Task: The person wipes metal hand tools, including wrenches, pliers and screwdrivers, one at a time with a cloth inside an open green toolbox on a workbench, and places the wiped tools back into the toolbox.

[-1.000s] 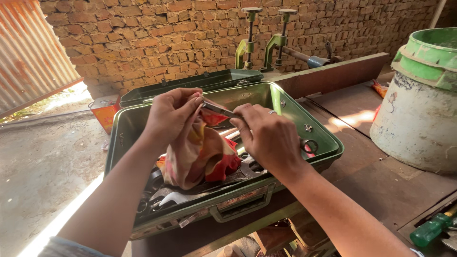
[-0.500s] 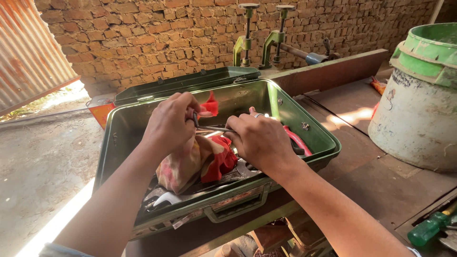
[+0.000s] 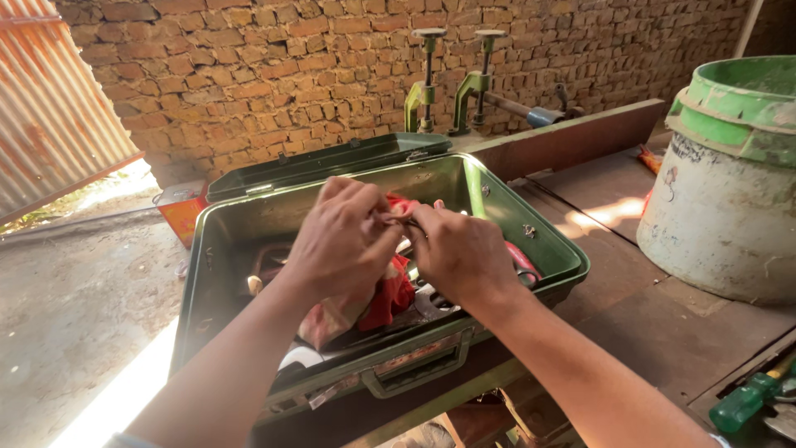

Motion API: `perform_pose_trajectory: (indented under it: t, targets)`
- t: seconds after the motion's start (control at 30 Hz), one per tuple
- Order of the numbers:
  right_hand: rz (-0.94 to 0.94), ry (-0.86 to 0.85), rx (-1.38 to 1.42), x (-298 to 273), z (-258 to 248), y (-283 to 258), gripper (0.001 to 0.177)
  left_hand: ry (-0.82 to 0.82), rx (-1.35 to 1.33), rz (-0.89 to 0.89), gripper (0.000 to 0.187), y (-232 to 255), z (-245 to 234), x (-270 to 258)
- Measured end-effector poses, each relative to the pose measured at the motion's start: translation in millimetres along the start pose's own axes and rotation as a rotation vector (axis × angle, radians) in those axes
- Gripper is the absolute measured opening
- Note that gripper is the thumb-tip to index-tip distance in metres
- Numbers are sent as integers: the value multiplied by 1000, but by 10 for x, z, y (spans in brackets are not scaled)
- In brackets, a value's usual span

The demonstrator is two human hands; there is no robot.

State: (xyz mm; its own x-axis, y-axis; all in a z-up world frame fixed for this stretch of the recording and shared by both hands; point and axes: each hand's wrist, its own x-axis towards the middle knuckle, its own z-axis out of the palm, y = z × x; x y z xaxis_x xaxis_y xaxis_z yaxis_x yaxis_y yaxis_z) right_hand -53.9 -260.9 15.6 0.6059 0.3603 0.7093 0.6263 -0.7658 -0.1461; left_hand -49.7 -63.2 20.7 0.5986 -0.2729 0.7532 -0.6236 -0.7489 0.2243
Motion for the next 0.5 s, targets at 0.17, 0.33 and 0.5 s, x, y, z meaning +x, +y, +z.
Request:
perform_pose_trajectory:
  t: [0.17,0.33,0.5]
  targets:
    - [-55,99,17,-7,-22,-36,21,91,140,51,21,-127,-70,54]
    - [-113,133,9,-46,-61,-53,20,188,545,239,33,104,-83,-9]
    - [-142,206,-17,-71,-62,-92,17,24,478,329,19,120,174,1]
